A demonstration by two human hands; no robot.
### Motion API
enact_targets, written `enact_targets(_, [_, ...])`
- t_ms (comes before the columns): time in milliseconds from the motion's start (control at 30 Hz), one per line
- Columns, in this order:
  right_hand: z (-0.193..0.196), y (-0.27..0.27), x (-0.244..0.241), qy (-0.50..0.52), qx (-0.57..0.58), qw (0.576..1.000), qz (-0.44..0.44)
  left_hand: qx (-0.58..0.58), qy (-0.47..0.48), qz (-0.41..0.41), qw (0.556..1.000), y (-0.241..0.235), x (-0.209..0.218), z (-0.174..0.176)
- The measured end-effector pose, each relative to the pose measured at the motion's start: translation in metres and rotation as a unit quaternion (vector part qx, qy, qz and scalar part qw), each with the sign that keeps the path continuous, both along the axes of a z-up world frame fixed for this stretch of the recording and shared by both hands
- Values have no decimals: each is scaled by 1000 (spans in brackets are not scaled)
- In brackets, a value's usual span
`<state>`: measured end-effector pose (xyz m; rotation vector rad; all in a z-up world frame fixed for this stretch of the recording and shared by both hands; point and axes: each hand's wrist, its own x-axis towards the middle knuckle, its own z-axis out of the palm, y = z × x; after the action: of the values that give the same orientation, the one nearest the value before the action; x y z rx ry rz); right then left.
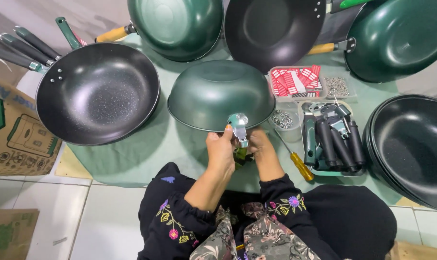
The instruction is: Assembling a handle onto a wok by aligning the metal bracket and selecting screws.
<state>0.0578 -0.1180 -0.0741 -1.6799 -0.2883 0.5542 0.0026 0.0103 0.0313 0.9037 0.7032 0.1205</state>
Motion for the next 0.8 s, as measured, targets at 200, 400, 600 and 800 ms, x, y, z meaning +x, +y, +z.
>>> enact_targets(200, [-7, 3, 9, -18, -32, 999, 31, 7, 16, -5, 1000, -2, -4, 9])
enact_targets(400, [-21, 1, 4, -29, -68, 995, 62, 9, 17, -10, 1000, -5, -4, 6])
enact_targets(600, [-58, -29, -71, -45, -105, 989, 93, 9, 15, -10, 1000, -5, -5, 10])
enact_targets(800, [-62, -43, -102, -61, -141, 980, 123, 12, 9, -4, 1000, -5, -5, 15])
